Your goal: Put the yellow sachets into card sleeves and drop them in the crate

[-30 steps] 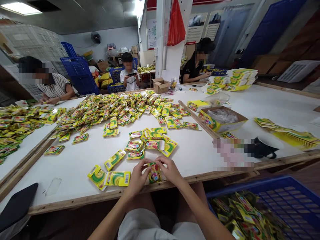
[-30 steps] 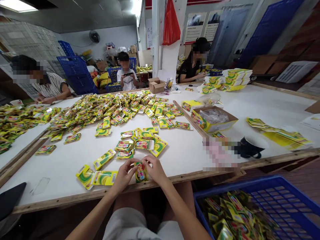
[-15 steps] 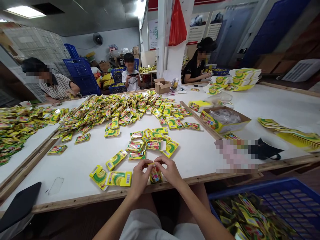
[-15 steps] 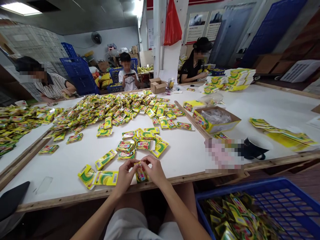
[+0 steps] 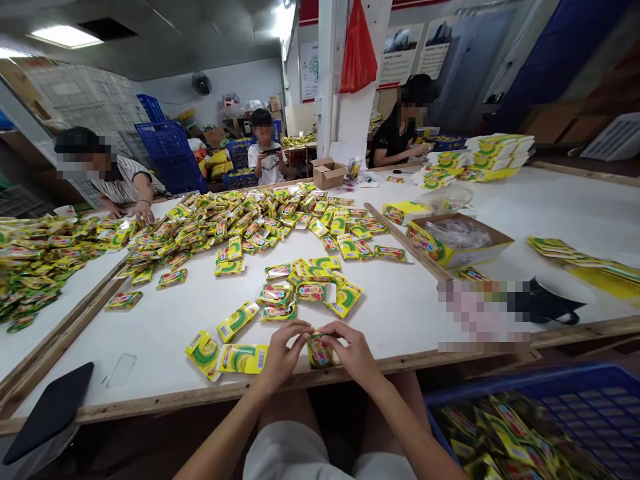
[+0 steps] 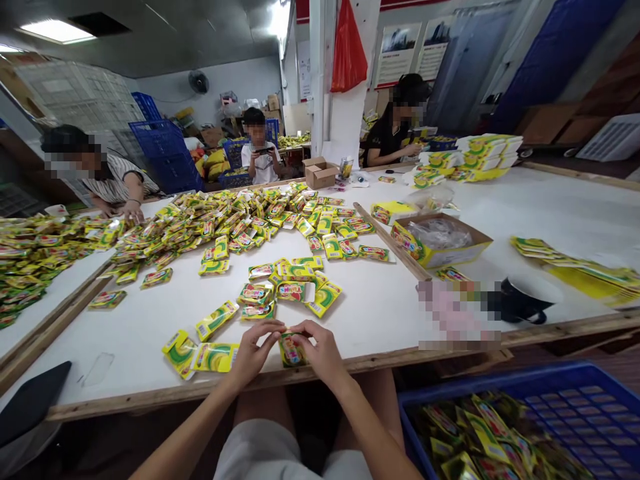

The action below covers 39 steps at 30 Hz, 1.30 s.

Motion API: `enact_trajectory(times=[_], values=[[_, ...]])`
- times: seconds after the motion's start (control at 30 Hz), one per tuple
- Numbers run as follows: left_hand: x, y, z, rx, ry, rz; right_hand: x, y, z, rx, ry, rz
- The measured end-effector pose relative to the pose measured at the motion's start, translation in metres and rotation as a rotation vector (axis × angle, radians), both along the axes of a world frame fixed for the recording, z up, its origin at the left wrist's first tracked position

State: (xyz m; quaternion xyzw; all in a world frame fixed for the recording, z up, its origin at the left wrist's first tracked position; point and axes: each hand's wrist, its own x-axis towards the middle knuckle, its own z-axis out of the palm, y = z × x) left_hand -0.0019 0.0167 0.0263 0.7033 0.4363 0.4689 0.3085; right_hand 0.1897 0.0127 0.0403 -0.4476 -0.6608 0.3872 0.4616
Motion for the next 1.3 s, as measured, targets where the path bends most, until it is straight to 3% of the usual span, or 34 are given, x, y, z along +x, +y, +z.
enact_trajectory(times=[0.07, 0.13, 0.2, 0.3, 0.37, 0.43, 0.5, 0.57, 0.67, 0.77, 0.9, 0.97, 1.17, 1.3], values=[[-0.016, 0.021, 0.006, 0.062, 0.126, 0.076, 0.034, -0.008, 0.016, 0.029, -0.136, -0.104], [-0.036, 0.048, 0.009, 0.061, 0.277, 0.237, 0.08, -0.02, 0.032, 0.014, -0.316, -0.213], [-0.053, 0.072, 0.008, -0.025, 0.41, 0.481, 0.125, -0.032, 0.043, 0.002, -0.488, -0.285], [-0.064, 0.091, 0.005, -0.157, 0.437, 0.629, 0.16, -0.045, 0.049, -0.012, -0.562, -0.389], [-0.059, 0.089, 0.008, -0.143, 0.407, 0.615, 0.151, -0.048, 0.047, -0.009, -0.511, -0.409], [-0.048, 0.074, 0.018, -0.032, 0.346, 0.527, 0.122, -0.046, 0.042, 0.039, -0.412, -0.389], [-0.034, 0.052, 0.032, 0.09, 0.267, 0.31, 0.083, -0.038, 0.036, 0.098, -0.287, -0.337], [-0.02, 0.029, 0.043, 0.101, 0.234, 0.025, 0.044, -0.028, 0.026, 0.131, -0.162, -0.244], [-0.003, 0.002, 0.04, 0.001, 0.191, -0.189, 0.001, -0.017, 0.006, 0.103, -0.017, -0.064], [0.008, -0.013, 0.014, -0.163, -0.049, -0.118, -0.016, -0.012, -0.012, 0.038, 0.074, -0.011], [0.017, -0.02, -0.016, -0.292, -0.379, 0.019, -0.012, -0.011, -0.024, 0.006, 0.113, -0.034], [0.021, -0.02, -0.018, -0.279, -0.371, 0.001, -0.006, -0.008, -0.024, 0.009, 0.076, -0.024], [0.025, -0.012, -0.003, -0.151, -0.155, -0.022, 0.004, 0.016, -0.014, 0.047, -0.051, 0.054], [0.027, -0.011, -0.006, -0.067, -0.147, 0.063, 0.0, 0.026, -0.015, 0.019, 0.053, 0.009]])
